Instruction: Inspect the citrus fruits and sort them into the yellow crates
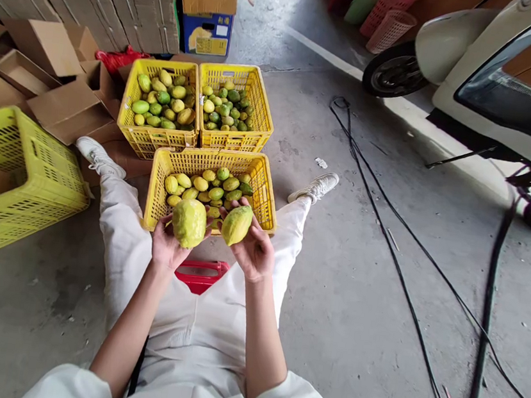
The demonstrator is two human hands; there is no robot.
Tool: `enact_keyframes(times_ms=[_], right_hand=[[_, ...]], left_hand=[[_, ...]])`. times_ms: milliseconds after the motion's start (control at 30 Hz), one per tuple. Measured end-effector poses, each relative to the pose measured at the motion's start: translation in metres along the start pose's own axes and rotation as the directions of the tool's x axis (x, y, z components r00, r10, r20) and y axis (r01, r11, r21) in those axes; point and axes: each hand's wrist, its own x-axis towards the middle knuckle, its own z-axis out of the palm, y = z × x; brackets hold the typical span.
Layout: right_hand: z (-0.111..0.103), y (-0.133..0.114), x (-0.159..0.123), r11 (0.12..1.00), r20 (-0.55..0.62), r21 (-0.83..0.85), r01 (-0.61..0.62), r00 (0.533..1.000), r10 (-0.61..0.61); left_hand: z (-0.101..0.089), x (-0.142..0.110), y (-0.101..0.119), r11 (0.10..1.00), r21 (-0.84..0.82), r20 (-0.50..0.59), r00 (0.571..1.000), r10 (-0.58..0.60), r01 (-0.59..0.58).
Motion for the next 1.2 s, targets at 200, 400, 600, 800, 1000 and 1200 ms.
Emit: enact_keyframes(times_ms=[200, 400, 600, 800, 1000, 1200], right_hand=[[-0.004, 0.009, 0.006, 0.987, -0.001, 0.070, -0.144, 0.990, 0.144], [-0.004, 0.020, 0.015, 0.971, -0.149, -0.079, -0.224, 0.966, 0.211], [0.011, 0.001, 0.001, 0.976, 0.070, 0.020, -0.216, 0.974, 0.214], [0.017, 0.000, -0.001, 0.949, 0.123, 0.260, -0.178, 0.981, 0.150], [0.013, 0.007, 0.008, 0.900, 0.068, 0.220, -0.375, 0.927, 0.370], [0.032, -0.007, -0.005, 0.958, 0.013, 0.237, -0.161, 0.987, 0.162]], left_hand=[[-0.002, 0.002, -0.001, 0.995, -0.097, 0.028, 0.999, -0.036, 0.039], [-0.013, 0.010, -0.002, 0.999, -0.009, -0.141, 0.989, -0.040, 0.039], [-0.006, 0.007, 0.000, 0.993, -0.052, 0.010, 0.995, 0.103, -0.102], [-0.011, 0.004, 0.002, 0.983, -0.144, 0.105, 0.985, 0.133, -0.118], [-0.020, 0.009, 0.002, 0.998, -0.025, -0.029, 0.998, -0.063, 0.062], [-0.011, 0.005, 0.002, 1.000, 0.001, 0.006, 1.000, 0.004, -0.004]])
